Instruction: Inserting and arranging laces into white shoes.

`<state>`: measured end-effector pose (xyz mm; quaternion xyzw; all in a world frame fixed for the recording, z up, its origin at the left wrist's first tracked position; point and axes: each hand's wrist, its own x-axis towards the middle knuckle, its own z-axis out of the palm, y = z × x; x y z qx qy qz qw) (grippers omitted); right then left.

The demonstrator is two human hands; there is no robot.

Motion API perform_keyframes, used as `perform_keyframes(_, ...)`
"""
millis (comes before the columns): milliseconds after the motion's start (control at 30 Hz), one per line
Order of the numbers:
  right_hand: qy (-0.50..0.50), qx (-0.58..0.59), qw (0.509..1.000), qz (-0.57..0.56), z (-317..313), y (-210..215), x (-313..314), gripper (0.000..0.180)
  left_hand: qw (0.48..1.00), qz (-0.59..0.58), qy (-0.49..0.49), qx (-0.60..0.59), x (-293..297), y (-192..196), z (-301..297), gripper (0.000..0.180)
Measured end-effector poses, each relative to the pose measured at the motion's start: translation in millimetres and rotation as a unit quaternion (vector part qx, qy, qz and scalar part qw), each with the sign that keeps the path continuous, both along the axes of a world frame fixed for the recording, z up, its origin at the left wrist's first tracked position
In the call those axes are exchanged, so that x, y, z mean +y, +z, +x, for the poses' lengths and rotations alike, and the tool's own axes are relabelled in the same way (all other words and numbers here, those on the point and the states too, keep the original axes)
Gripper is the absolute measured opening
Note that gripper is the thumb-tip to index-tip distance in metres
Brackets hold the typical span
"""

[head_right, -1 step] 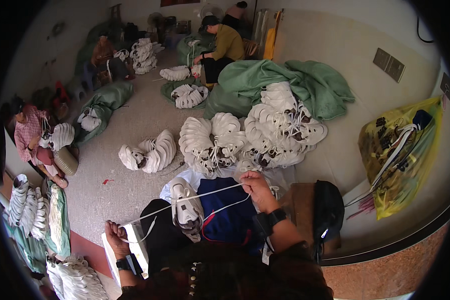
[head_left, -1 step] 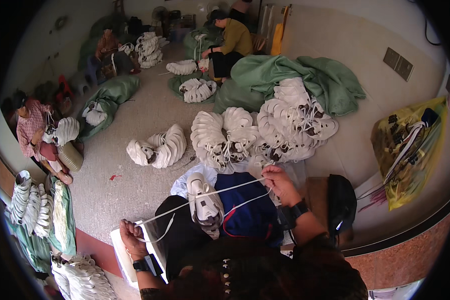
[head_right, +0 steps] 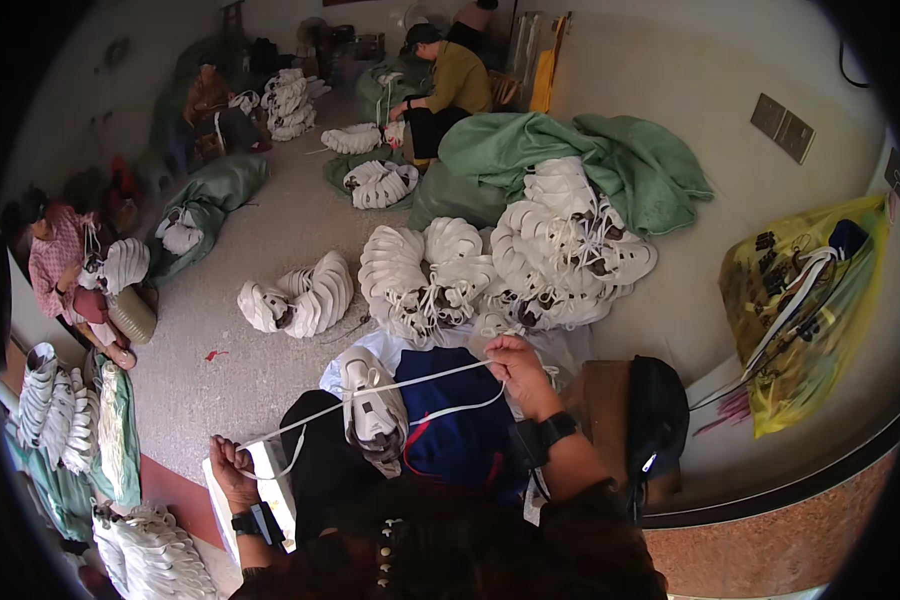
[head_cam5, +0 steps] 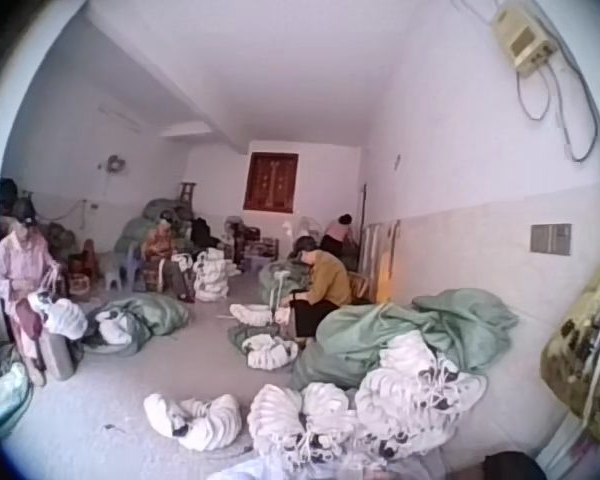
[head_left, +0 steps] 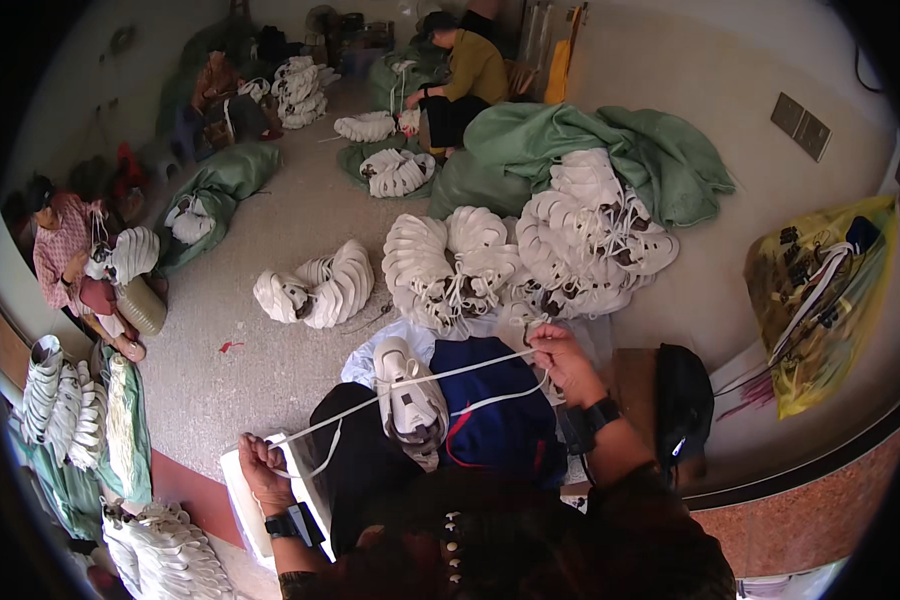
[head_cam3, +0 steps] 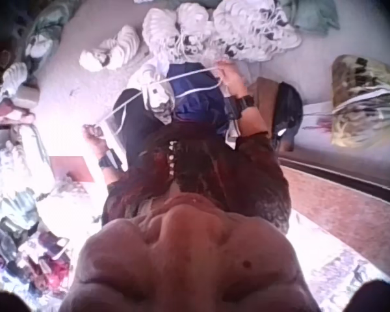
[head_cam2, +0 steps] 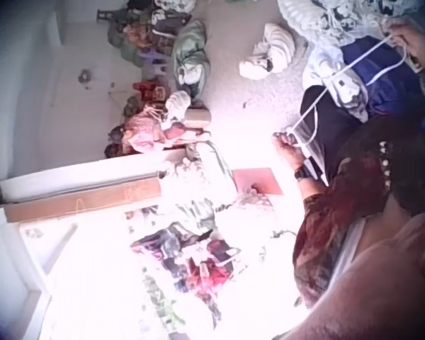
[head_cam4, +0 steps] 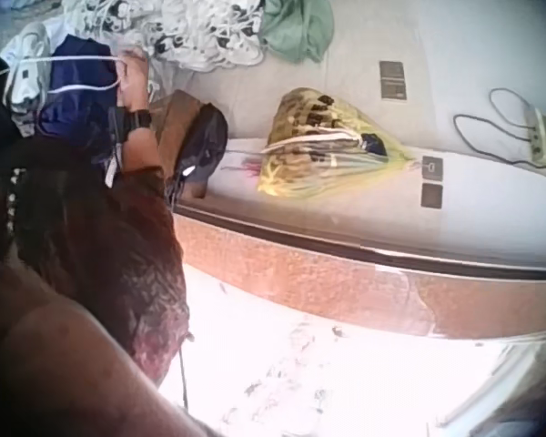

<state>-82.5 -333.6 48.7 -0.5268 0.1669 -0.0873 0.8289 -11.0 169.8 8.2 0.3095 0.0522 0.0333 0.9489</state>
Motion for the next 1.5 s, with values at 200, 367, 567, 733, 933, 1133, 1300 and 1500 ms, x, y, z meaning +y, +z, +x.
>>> perform_keyframes(200, -0.035, 0.010, 0.999, -0.027, -9.0, -3.2, -19.6, 0.006, 0.998, 0.027, -0.004, 0.062, -0.4, 7.9, -1.2, 0.022)
perform_keyframes(367, -0.029, 0.036, 0.999, 0.014, -15.6, -16.3, -40.3, 0.008, 0.983, 0.088, 0.086, 0.137, 6.4, 6.3, -5.9, 0.022)
perform_keyframes(567, -0.226, 0.084, 0.970, 0.033, -72.2, -56.8, -114.6, 0.011, 0.955, 0.163, 0.168, 0.183, 66.8, -0.8, -38.7, 0.022)
perform_keyframes(733, -0.069, 0.195, 0.936, -0.284, -59.9, -77.4, -130.0, 0.011, 0.946, 0.275, 0.003, 0.169, 96.3, -69.5, -28.3, 0.020)
perform_keyframes(933, 0.041, -0.020, 0.727, -0.685, 8.7, -25.1, -2.4, 0.020, 0.522, 0.851, 0.007, -0.062, 8.1, -28.8, -7.1, 0.034)
perform_keyframes(1133, 0.190, -0.152, 0.752, -0.613, 69.7, -19.5, 118.4, 0.025, 0.632, 0.723, -0.118, -0.253, -119.6, 16.1, 26.7, 0.026)
perform_keyframes(1300, 0.215, -0.111, 0.681, -0.691, 93.4, -25.6, 157.8, 0.015, 0.587, 0.740, -0.166, -0.283, -163.3, 9.1, 37.0, 0.020)
perform_keyframes(1500, 0.264, -0.132, 0.546, -0.784, 105.4, -16.1, 147.1, 0.011, 0.586, 0.764, -0.153, -0.223, -168.3, 6.2, 42.2, 0.013)
